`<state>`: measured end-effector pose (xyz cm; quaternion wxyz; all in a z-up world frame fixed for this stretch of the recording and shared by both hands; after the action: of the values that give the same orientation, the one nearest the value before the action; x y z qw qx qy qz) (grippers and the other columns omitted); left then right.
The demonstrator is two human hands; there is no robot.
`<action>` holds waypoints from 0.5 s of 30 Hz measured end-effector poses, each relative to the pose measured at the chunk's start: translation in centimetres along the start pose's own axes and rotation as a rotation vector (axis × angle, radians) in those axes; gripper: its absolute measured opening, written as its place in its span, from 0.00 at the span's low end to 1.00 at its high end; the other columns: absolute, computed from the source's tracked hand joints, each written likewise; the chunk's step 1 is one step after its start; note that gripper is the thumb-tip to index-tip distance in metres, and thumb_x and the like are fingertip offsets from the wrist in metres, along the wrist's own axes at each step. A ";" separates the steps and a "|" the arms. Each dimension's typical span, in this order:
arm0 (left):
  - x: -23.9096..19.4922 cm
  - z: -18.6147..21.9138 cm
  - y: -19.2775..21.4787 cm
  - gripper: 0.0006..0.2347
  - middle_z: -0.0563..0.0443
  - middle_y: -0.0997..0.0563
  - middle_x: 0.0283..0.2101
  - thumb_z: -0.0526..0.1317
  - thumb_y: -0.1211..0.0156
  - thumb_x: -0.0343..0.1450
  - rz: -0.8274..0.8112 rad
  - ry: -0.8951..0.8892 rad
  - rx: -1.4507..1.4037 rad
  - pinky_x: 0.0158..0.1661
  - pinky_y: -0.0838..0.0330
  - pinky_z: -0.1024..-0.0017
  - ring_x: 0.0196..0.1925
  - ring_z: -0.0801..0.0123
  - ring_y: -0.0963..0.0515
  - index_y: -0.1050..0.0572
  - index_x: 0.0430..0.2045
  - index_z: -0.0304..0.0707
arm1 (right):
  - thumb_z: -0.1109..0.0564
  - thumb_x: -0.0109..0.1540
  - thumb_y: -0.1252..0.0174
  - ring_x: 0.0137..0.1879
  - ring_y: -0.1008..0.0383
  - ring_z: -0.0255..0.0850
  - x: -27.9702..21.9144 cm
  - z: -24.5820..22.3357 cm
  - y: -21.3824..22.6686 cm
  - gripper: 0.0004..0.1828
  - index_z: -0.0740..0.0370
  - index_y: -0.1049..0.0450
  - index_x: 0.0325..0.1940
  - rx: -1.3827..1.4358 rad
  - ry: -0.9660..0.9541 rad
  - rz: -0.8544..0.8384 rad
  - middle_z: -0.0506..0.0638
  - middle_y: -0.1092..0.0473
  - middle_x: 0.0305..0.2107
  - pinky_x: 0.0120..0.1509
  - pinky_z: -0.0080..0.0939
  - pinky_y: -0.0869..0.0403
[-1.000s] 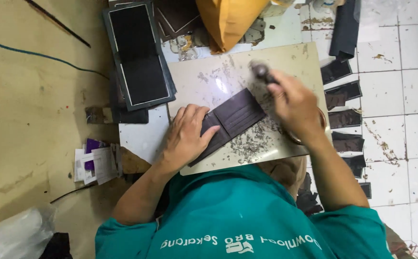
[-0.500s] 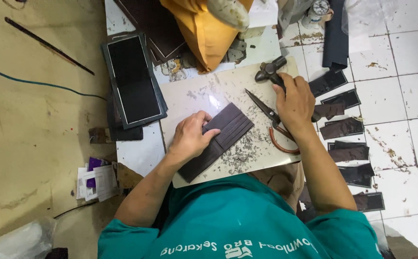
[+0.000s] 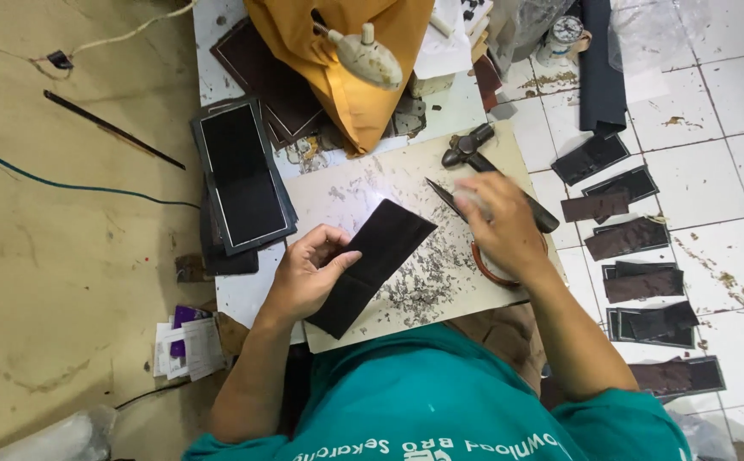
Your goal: The person assembles wallets by placing inner inserts into outer frames and pressing the edges with a hammer. They retrieve inserts from the floor, align them within the frames, and repeatedly tap the seams to secure the layers.
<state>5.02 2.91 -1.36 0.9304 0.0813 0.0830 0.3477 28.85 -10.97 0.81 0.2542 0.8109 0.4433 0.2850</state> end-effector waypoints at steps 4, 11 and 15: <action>0.1 -0.7 0.2 0.06 0.47 0.16 0.29 0.31 0.32 0.69 0.014 0.004 -0.023 0.37 0.21 0.69 0.34 0.72 0.19 0.22 0.37 0.34 | 0.52 0.70 0.46 0.54 0.25 0.50 -1.3 -3.6 -0.9 0.13 0.55 0.21 0.54 0.275 -0.013 -0.067 0.54 0.25 0.41 0.58 0.50 0.29; -0.7 1.9 -0.1 0.11 0.47 0.15 0.30 0.33 0.28 0.67 -0.013 -0.012 0.027 0.38 0.20 0.67 0.33 0.70 0.18 0.22 0.40 0.35 | 0.61 0.64 0.36 0.34 0.21 0.43 -2.2 -5.3 -0.5 0.05 0.58 0.17 0.43 0.394 0.082 0.068 0.50 0.23 0.25 0.42 0.42 0.24; -1.8 -0.8 0.6 0.12 0.36 0.16 0.29 0.35 0.30 0.65 -0.164 0.002 0.372 0.34 0.25 0.50 0.32 0.48 0.16 0.22 0.38 0.29 | 0.60 0.63 0.36 0.30 0.28 0.33 -3.5 -2.5 -1.2 0.04 0.57 0.18 0.41 0.418 -0.023 0.114 0.47 0.24 0.21 0.35 0.31 0.31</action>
<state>3.09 2.22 -1.86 0.9245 0.2445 0.1529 0.2493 24.90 -13.02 0.93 0.0690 0.8730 0.4433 0.1914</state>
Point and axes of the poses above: each hand's wrist, its own x-axis towards the middle knuckle, its own y-axis out of the back of the hand, z = x × y, the point moved 10 cm from there along x, towards the middle knuckle
